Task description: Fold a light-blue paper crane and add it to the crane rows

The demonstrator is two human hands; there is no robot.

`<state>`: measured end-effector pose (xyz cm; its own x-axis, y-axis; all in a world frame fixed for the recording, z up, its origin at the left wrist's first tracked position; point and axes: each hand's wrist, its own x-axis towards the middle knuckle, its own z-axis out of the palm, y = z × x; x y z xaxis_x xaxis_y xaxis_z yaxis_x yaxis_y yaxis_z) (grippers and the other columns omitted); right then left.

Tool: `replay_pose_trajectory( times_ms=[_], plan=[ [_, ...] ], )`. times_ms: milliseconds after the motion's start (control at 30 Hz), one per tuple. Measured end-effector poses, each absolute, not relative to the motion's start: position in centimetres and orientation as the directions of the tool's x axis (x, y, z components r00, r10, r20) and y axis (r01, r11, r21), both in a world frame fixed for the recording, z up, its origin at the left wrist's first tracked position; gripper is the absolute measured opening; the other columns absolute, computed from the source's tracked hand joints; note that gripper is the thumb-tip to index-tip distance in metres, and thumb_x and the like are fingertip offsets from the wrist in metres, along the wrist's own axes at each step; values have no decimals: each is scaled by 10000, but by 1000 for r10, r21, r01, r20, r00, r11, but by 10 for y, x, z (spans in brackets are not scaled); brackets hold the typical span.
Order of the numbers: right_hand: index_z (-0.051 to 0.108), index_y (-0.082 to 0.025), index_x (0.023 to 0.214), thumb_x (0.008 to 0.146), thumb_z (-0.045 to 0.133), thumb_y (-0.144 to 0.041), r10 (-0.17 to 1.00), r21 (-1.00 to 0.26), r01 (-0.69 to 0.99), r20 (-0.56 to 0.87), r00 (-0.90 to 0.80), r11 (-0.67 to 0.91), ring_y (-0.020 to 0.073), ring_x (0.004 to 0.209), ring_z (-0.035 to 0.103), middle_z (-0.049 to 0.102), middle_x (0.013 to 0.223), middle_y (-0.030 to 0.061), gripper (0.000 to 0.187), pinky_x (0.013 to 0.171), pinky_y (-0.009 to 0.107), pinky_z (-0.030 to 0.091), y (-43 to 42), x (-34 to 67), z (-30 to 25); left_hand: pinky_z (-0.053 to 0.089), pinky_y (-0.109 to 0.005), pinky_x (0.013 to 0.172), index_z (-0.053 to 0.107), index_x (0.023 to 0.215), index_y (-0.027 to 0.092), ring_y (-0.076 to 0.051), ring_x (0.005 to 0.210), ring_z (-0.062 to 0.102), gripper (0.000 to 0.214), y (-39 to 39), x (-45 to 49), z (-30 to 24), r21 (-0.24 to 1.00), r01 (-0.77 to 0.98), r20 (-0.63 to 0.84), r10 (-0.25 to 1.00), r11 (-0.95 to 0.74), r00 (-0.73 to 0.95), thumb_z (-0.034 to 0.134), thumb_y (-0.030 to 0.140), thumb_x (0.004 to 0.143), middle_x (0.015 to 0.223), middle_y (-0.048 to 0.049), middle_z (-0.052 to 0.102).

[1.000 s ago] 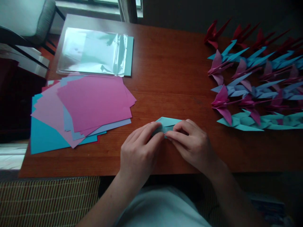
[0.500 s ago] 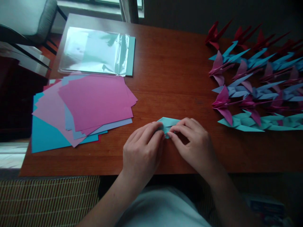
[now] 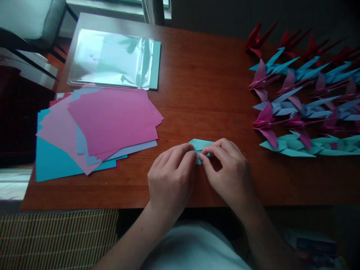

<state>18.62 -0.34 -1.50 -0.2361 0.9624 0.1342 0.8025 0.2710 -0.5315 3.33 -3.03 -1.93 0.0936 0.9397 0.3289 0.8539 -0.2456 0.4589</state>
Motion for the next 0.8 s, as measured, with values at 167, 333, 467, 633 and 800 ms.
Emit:
replay_pose_trajectory(
  times_ms=[167,333,467,633,800],
  plan=[
    [651,-207,807,896,653,-176,966,-529,808,123,-229,259,203,837,591,602,847,27,94,771,338,468,-4,186,-15,527,-350,847,692,937,191,-231,977,722,80,-29,34,-18,462,852,328,940,-245,93,615,177,949,1075,-36,771],
    [656,-215,821,883,667,-170,967,-535,807,109,-230,252,207,853,595,609,852,23,78,780,339,469,-3,186,-15,526,-347,830,697,891,191,-227,947,720,88,-27,36,-17,456,860,326,942,-229,78,625,197,942,1041,-36,774],
    [649,-228,819,894,657,-180,961,-529,803,125,-247,275,213,854,591,621,857,30,89,761,345,466,-2,187,-14,522,-342,820,697,864,194,-225,945,717,108,-27,38,-16,431,874,330,941,-223,77,623,183,941,1042,-43,774],
    [659,-231,814,900,671,-205,946,-526,787,165,-279,324,212,841,571,618,845,36,91,741,352,459,0,193,-17,515,-341,827,689,842,204,-227,970,711,126,-28,39,-16,403,887,333,939,-227,89,617,180,943,1060,-52,769],
    [677,-223,827,907,697,-244,934,-518,777,176,-312,357,202,829,559,612,828,27,85,757,349,460,3,202,-18,513,-344,825,684,839,206,-230,972,707,128,-28,40,-16,393,892,328,940,-225,93,616,184,945,1067,-50,766]
  ],
)
